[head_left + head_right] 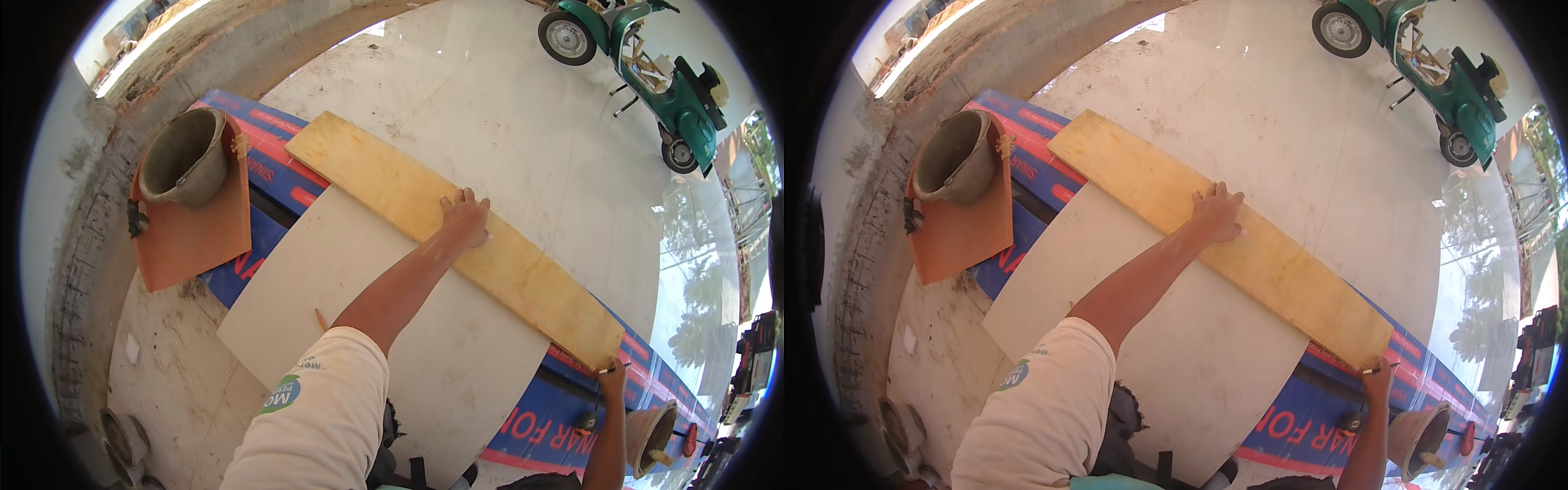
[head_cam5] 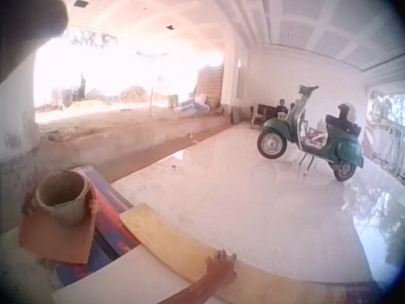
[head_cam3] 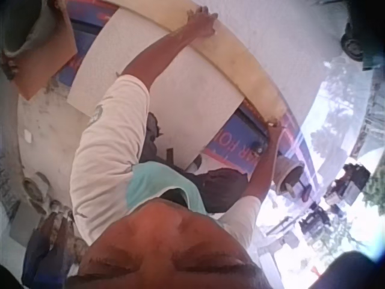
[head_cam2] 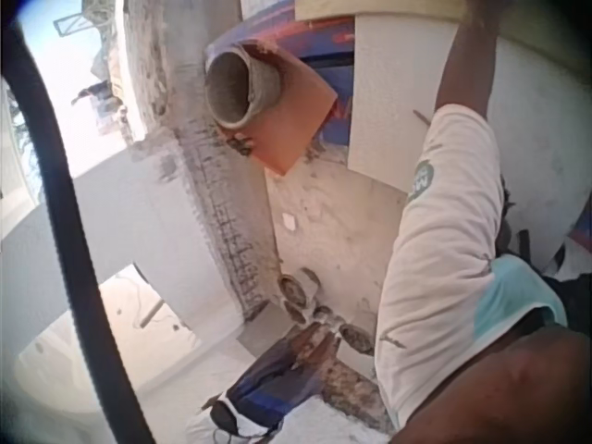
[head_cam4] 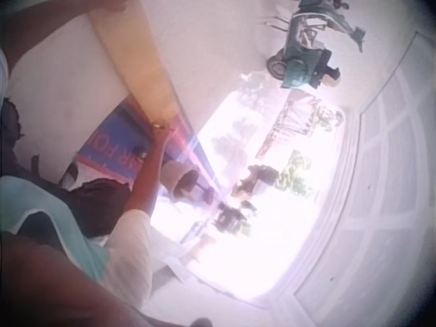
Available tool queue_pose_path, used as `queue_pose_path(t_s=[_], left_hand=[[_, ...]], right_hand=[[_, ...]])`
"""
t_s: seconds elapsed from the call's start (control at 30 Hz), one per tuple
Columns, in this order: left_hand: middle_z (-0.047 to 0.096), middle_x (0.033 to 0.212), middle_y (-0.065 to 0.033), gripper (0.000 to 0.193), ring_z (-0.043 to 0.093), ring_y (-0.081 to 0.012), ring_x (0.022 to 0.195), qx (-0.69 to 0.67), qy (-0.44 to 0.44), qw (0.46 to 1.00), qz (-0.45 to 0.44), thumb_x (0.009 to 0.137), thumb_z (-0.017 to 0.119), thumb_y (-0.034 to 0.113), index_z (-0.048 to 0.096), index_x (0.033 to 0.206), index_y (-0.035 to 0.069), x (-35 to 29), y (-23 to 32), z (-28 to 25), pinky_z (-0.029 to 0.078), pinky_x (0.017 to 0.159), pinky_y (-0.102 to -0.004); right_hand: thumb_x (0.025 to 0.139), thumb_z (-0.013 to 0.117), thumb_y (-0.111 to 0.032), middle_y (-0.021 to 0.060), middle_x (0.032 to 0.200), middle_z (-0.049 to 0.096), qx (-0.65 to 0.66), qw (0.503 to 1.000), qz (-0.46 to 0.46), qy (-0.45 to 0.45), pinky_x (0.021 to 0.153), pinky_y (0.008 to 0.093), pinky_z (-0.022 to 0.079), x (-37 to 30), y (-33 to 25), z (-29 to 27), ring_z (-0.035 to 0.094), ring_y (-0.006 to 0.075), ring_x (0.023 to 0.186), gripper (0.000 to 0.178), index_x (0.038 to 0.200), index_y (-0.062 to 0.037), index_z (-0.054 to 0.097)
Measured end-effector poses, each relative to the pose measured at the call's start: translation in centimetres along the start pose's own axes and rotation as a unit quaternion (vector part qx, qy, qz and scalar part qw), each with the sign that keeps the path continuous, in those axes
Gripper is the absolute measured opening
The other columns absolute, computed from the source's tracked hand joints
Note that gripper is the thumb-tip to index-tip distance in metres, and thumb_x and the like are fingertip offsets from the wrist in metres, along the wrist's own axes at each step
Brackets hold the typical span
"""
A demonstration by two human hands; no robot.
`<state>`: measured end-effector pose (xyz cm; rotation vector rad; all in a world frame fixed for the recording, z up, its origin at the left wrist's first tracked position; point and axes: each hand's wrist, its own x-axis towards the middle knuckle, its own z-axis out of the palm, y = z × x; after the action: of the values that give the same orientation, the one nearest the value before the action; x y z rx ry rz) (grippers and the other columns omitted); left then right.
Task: The person measures a floor tile with a tape measure and marks a point with a pencil. The person then positions a wooden board as a straightedge across the tile and draws a line using the pencil.
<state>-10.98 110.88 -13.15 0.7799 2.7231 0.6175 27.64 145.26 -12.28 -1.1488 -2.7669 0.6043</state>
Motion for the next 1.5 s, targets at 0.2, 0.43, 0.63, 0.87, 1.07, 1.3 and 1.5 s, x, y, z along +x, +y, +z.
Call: queue_pose_path(t_s=[0.2,0.43,0.63,0.87,1.07,1.3,1.5], left_hand=[[0.028,0.146,-0.0286,0.068,0.021,-0.0429,0.14,0.022,-0.018,1.0,0.003,0.078,0.074,0.041,0.05,0.131,0.007,0.5,0.5,-0.4,0.022,0.105,-0.0669],[0.028,0.146,-0.0287,0.067,0.021,-0.043,0.14,0.018,-0.014,1.0,-0.009,0.079,0.073,0.041,0.051,0.131,0.006,0.2,-0.5,0.0,0.021,0.107,-0.0654],[0.027,0.147,-0.0287,0.067,0.021,-0.0427,0.14,0.018,-0.013,1.0,-0.003,0.079,0.072,0.042,0.051,0.131,0.006,0.5,-0.2,0.0,0.021,0.107,-0.0649],[0.025,0.148,-0.0293,0.066,0.021,-0.0432,0.14,0.013,-0.009,1.0,-0.004,0.079,0.072,0.042,0.051,0.131,0.006,0.3,-0.4,0.3,0.021,0.107,-0.065],[0.024,0.148,-0.0294,0.068,0.02,-0.0434,0.14,0.011,-0.006,1.0,0.001,0.079,0.071,0.042,0.048,0.133,0.007,0.0,-0.9,0.4,0.02,0.107,-0.0658],[0.027,0.146,-0.0304,0.079,0.025,-0.0411,0.139,0.002,0.031,0.998,0.057,0.08,0.068,0.048,0.04,0.141,0.008,0.3,-1.7,1.4,0.021,0.108,-0.0621],[0.032,0.146,-0.0277,0.074,0.03,-0.0382,0.137,0.053,0.06,0.994,0.073,0.082,0.07,0.04,0.041,0.14,0.006,-1.4,-3.3,0.1,0.027,0.111,-0.05]], right_hand=[[0.061,0.085,-0.028,0.0171,0.097,0.063,-0.025,1.0,-0.01,0.007,0.08,0.0376,0.048,0.8,2.4,0.4,0.06,0.0274,0.09,0.067,0.112,0.0067,0.058],[0.062,0.083,-0.024,0.0178,0.1,0.063,-0.031,0.999,0.011,-0.017,0.081,0.0386,0.048,0.9,1.4,0.2,0.061,0.0282,0.093,0.067,0.116,0.0054,0.057],[0.062,0.085,-0.026,0.014,0.093,0.061,-0.014,1.0,0.004,-0.003,0.076,0.0358,0.047,1.2,3.0,0.7,0.059,0.0238,0.085,0.068,0.114,0.007,0.057],[0.061,0.085,-0.028,0.0113,0.091,0.06,-0.022,1.0,-0.002,0.001,0.075,0.0342,0.047,1.3,3.1,0.6,0.057,0.0214,0.083,0.071,0.115,0.0078,0.057],[0.061,0.084,-0.029,0.0158,0.095,0.062,-0.046,0.999,-0.015,-0.002,0.077,0.0349,0.047,0.8,2.7,0.3,0.06,0.0232,0.086,0.07,0.115,0.0073,0.057],[0.065,0.082,-0.025,0.014,0.097,0.065,0.019,0.998,-0.041,0.036,0.078,0.0357,0.049,0.3,3.1,0.1,0.062,0.0235,0.088,0.061,0.114,0.003,0.058],[0.068,0.081,-0.038,0.0206,0.114,0.063,-0.022,0.998,0.059,0.017,0.091,0.0427,0.046,0.4,0.6,-1.3,0.059,0.0348,0.109,0.069,0.123,-0.0034,0.057]])
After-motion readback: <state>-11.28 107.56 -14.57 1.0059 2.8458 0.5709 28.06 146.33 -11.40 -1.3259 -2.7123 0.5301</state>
